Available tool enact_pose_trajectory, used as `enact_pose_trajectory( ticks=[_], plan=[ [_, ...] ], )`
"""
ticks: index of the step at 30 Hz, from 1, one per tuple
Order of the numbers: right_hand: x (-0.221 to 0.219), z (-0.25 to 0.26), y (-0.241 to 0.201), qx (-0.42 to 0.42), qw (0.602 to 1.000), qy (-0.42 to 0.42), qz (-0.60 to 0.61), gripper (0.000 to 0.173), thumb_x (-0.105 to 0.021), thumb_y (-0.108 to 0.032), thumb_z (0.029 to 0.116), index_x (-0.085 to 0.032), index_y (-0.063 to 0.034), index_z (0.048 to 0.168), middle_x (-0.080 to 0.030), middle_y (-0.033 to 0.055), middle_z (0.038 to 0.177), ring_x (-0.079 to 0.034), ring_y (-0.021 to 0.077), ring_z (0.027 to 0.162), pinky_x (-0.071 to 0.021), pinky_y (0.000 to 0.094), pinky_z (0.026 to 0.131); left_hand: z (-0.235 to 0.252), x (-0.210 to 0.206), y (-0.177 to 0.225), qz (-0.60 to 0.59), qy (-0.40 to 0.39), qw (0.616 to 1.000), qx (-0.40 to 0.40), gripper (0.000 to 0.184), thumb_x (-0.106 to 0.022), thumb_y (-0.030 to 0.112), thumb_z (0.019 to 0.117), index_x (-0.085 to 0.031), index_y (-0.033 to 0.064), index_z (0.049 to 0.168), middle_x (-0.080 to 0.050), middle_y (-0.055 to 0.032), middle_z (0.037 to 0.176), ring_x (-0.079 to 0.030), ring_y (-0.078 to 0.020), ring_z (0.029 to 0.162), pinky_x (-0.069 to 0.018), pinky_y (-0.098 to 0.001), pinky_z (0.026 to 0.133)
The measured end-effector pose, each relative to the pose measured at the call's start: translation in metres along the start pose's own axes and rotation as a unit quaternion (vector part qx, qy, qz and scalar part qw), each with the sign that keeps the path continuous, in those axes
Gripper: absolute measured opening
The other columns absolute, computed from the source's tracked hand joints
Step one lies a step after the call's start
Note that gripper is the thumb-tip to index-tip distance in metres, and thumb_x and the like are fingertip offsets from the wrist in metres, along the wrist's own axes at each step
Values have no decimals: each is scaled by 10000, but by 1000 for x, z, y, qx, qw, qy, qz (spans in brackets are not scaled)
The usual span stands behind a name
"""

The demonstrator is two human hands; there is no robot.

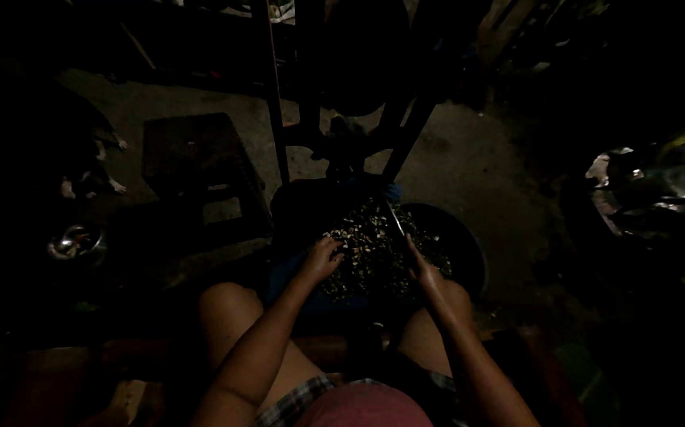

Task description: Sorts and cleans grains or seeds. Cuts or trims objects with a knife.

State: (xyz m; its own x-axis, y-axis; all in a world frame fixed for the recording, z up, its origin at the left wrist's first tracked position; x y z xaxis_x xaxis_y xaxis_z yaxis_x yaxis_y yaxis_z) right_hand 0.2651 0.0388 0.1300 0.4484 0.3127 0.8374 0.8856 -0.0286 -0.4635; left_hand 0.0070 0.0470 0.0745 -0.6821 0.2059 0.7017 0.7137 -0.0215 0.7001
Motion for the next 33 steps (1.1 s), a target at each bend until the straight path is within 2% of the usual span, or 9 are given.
enact_pose_trajectory(
  ticks=[3,6,9,13,18,21,27,31,33],
  plan=[
    [-11,-6,-1,29,999,28,9,704,-426,-142,1082,-61,-307,1661,-687,260,1195,-699,427,989,-535,590,894,-1,-2,0,-9,10,1000,-10,385,-576,209,1054,-621,20,1387,-592,-206,1397,-587,-323,1293,-453,-469,1122],
    [-40,0,12,-21,998,-42,-28,675,-422,-302,1096,-50,-354,1656,-694,222,1180,-700,402,1009,-541,590,899,1,-3,0,2,-1,1000,-4,390,-573,225,1059,-617,36,1398,-585,-190,1417,-575,-305,1315,-446,-456,1136],
    [-26,-1,4,-29,997,-70,-25,675,-418,-226,1096,-60,-347,1656,-680,243,1208,-685,415,1053,-521,584,935,0,-2,-1,-1,-2,1000,-2,392,-566,220,1060,-613,32,1401,-587,-195,1412,-580,-306,1308,-448,-459,1133],
    [-11,-12,-8,35,999,8,7,702,-422,-141,1084,-54,-286,1663,-685,248,1196,-697,402,982,-536,568,897,-1,-1,-1,-7,5,1000,-4,387,-575,213,1056,-617,23,1391,-589,-202,1400,-596,-312,1280,-464,-464,1112],
    [-52,-6,9,-6,998,-50,-25,691,-425,-315,1095,-22,-352,1656,-712,195,1130,-707,380,983,-549,574,890,1,-4,-2,4,2,1000,-6,387,-578,230,1056,-625,41,1390,-585,-187,1422,-573,-303,1320,-444,-459,1140],
    [-34,-5,0,-11,997,-67,-29,666,-416,-245,1098,-68,-339,1658,-693,231,1178,-692,416,1023,-530,591,918,1,-5,-5,1,3,1000,-6,387,-579,228,1053,-626,45,1390,-590,-184,1419,-569,-306,1327,-438,-467,1147],
    [-23,-20,-14,72,996,43,14,669,-415,-158,1088,-91,-254,1665,-696,246,1181,-706,409,972,-549,583,884,-2,-1,1,-1,7,1000,-5,381,-588,224,1051,-632,18,1368,-593,-200,1401,-581,-325,1303,-448,-483,1128],
    [-55,-8,1,8,996,-65,-53,694,-433,-288,1091,-37,-333,1660,-717,192,1110,-709,382,983,-550,571,887,0,-3,0,8,-3,1000,0,387,-580,227,1055,-621,47,1394,-592,-180,1413,-574,-299,1318,-443,-463,1140],
    [-40,-12,-10,0,996,-78,-53,689,-441,-241,1089,-65,-326,1660,-708,212,1137,-697,400,1013,-534,581,915,-1,-1,-1,7,-7,1000,5,390,-571,227,1060,-614,46,1402,-579,-184,1430,-558,-306,1338,-429,-467,1151]
  ],
)
Point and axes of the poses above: each hand's wrist, its own z-axis towards the middle knuckle, its own x-axis out of the back of the hand, y = z × x, the point moved 3 cm from there along z, towards the middle knuckle
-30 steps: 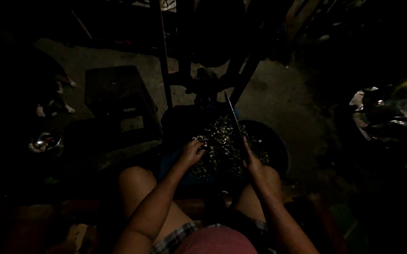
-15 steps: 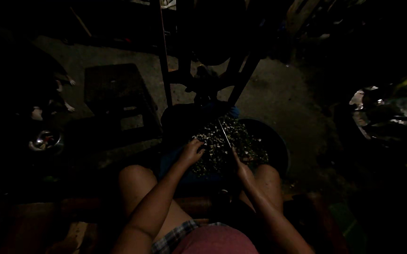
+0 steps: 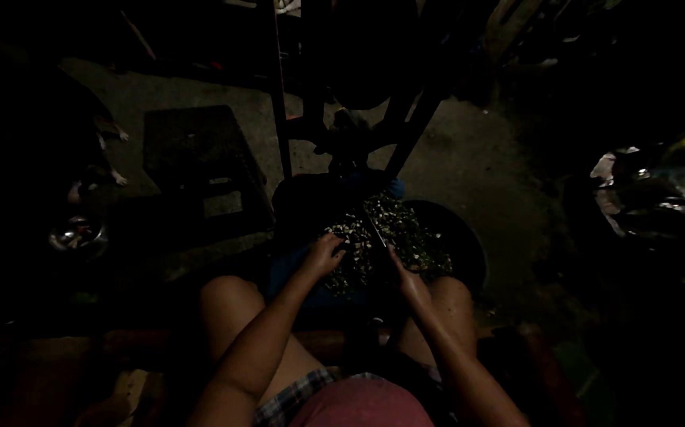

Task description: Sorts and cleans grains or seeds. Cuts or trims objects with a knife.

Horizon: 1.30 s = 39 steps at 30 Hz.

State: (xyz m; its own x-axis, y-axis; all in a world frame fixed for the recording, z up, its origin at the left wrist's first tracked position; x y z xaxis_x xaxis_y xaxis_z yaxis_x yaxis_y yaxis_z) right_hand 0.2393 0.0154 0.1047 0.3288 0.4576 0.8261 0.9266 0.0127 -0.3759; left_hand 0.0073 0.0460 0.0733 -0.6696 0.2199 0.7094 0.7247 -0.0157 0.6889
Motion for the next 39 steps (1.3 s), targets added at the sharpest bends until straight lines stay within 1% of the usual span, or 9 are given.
enact_pose_trajectory(
  ticks=[5,10,16,18,22,27,31,35,39],
  plan=[
    [16,-19,-17,61,992,102,31,633,-409,-155,1095,-142,-252,1661,-690,232,1224,-705,406,1020,-542,567,914,0,0,0,-6,16,1000,-15,372,-585,221,1050,-641,6,1348,-597,-210,1385,-581,-332,1299,-448,-486,1126],
    [-19,3,-1,20,1000,9,-6,788,-552,-342,1036,-65,-359,1656,-711,172,1169,-703,379,1021,-545,585,896,1,-2,-1,3,3,1000,-7,389,-580,240,1056,-624,45,1390,-588,-185,1419,-562,-309,1333,-429,-472,1152],
    [14,-18,-27,55,997,60,0,698,-449,-114,1070,-123,-291,1661,-682,211,1244,-692,392,1063,-532,551,942,-1,3,0,-11,23,1000,-6,353,-599,199,1037,-652,-4,1321,-598,-219,1376,-585,-342,1287,-458,-488,1116],
    [4,-13,-24,84,993,86,6,664,-453,-140,1075,-167,-286,1657,-684,215,1237,-702,405,1019,-546,567,900,-1,2,0,-7,16,1000,8,355,-599,208,1029,-657,16,1321,-597,-221,1383,-576,-353,1300,-449,-509,1120],
    [-16,3,-9,44,998,10,-45,752,-534,-339,1041,-99,-361,1655,-713,171,1164,-702,387,1023,-542,593,892,-1,0,-3,-2,-3,1000,-1,396,-584,241,1052,-622,41,1392,-568,-192,1442,-546,-309,1351,-424,-464,1158],
    [15,-15,-33,50,997,25,-49,673,-430,-157,1081,-137,-359,1652,-691,206,1199,-693,404,1037,-537,577,905,-3,5,-3,-5,-4,1000,6,387,-597,221,1044,-627,23,1375,-571,-204,1425,-567,-333,1317,-443,-489,1133],
    [0,-8,-27,104,992,58,-51,678,-479,-166,1060,-195,-365,1643,-680,206,1237,-705,405,997,-552,580,868,1,3,-9,-1,12,1000,15,387,-599,207,1023,-631,31,1366,-567,-208,1438,-552,-345,1338,-435,-516,1134],
    [-11,5,-12,58,996,-8,-68,744,-541,-335,1041,-112,-413,1644,-710,183,1151,-695,398,1030,-534,600,901,4,8,-14,-5,62,997,41,463,-640,238,1023,-576,46,1440,-526,-198,1484,-511,-360,1375,-409,-515,1162],
    [8,-8,-15,53,999,8,-3,662,-443,-199,1085,-139,-346,1654,-704,214,1182,-693,405,1044,-521,589,940,6,10,-20,-3,94,992,82,691,-713,346,977,-446,49,1541,-471,-211,1543,-468,-383,1421,-384,-551,1175]
  ],
)
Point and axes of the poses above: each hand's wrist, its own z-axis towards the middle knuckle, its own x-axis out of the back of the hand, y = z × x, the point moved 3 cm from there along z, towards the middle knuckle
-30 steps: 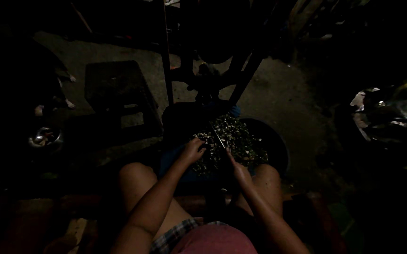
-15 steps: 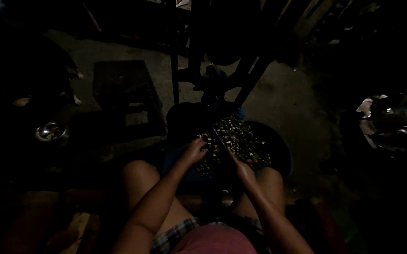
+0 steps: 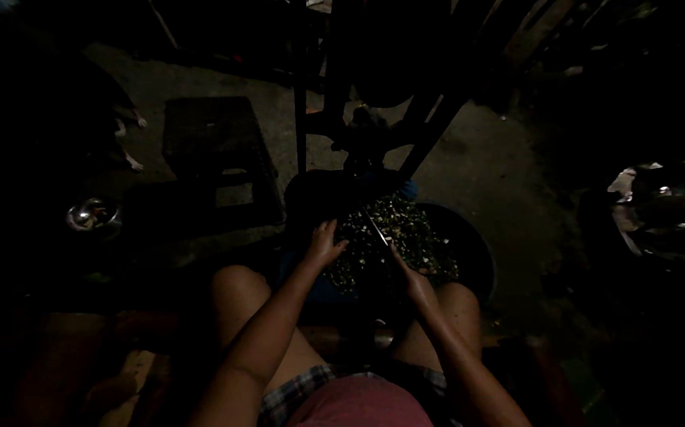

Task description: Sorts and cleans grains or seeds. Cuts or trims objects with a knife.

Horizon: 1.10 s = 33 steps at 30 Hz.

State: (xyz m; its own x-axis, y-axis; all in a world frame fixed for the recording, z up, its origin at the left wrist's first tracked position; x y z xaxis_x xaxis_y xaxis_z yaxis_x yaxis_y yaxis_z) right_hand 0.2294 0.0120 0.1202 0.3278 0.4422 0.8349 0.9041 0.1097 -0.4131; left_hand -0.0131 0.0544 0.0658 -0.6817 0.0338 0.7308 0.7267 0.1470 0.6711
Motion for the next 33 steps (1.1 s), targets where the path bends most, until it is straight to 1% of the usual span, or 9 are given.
enact_pose_trajectory(
  ticks=[5,7,11,17,22,25,28,30,33],
  plan=[
    [1,-5,31,5,993,74,90,670,-442,-134,1070,-151,-275,1657,-686,258,1193,-699,401,952,-540,569,872,2,-32,10,2,2,999,33,987,-720,576,904,-281,59,1620,-370,-196,1626,-345,-354,1514,-246,-560,1244],
    [-2,-6,40,15,987,97,125,662,-439,-105,1064,-169,-228,1656,-659,259,1283,-701,403,1015,-535,565,906,0,-46,22,-9,22,998,50,953,-679,554,943,-260,30,1620,-329,-218,1643,-272,-351,1550,-170,-559,1267],
    [-12,-4,56,64,969,142,191,635,-428,-79,1059,-193,-128,1646,-438,173,1582,-613,304,1288,-502,466,1059,1,-64,45,-48,102,990,84,776,-623,456,1004,-343,26,1585,-426,-203,1589,-374,-332,1502,-269,-525,1245],
    [-26,0,75,102,940,191,262,593,-431,-141,1082,-215,-24,1622,-328,193,1638,-495,246,1419,-437,384,1143,0,-73,56,-28,110,992,59,626,-530,396,1062,-400,57,1572,-373,-181,1633,-269,-348,1554,-169,-540,1274],
    [-26,-2,76,77,953,150,253,588,-413,-140,1093,-195,-58,1633,-302,160,1658,-472,237,1439,-406,394,1167,-2,-38,33,-71,155,984,53,555,-539,306,1074,-429,48,1552,-461,-202,1559,-517,-345,1389,-433,-507,1145],
    [-33,2,80,71,951,132,272,584,-414,-122,1091,-205,-61,1632,-285,175,1661,-441,246,1461,-387,389,1183,7,-14,-2,20,219,972,88,506,-572,284,1054,-512,63,1505,-484,-213,1541,-464,-389,1429,-381,-566,1168],
    [-36,3,81,70,953,128,265,593,-408,-142,1092,-186,-74,1638,-277,159,1667,-442,234,1460,-391,384,1177,13,4,-50,84,234,947,204,650,-619,369,1011,-432,84,1565,-370,-213,1624,-299,-433,1518,-242,-666,1182],
    [-34,1,80,60,957,120,256,596,-401,-170,1098,-176,-109,1646,-276,140,1672,-448,240,1456,-397,406,1174,10,13,-64,82,214,943,242,607,-594,392,1031,-459,101,1546,-430,-204,1586,-388,-425,1469,-283,-667,1162],
    [-29,-3,73,39,964,107,242,596,-399,-183,1105,-165,-142,1652,-308,137,1661,-498,276,1416,-423,457,1144,5,25,-60,88,222,948,212,393,-567,241,1045,-611,100,1409,-546,-206,1463,-521,-412,1351,-409,-643,1083]
  ],
)
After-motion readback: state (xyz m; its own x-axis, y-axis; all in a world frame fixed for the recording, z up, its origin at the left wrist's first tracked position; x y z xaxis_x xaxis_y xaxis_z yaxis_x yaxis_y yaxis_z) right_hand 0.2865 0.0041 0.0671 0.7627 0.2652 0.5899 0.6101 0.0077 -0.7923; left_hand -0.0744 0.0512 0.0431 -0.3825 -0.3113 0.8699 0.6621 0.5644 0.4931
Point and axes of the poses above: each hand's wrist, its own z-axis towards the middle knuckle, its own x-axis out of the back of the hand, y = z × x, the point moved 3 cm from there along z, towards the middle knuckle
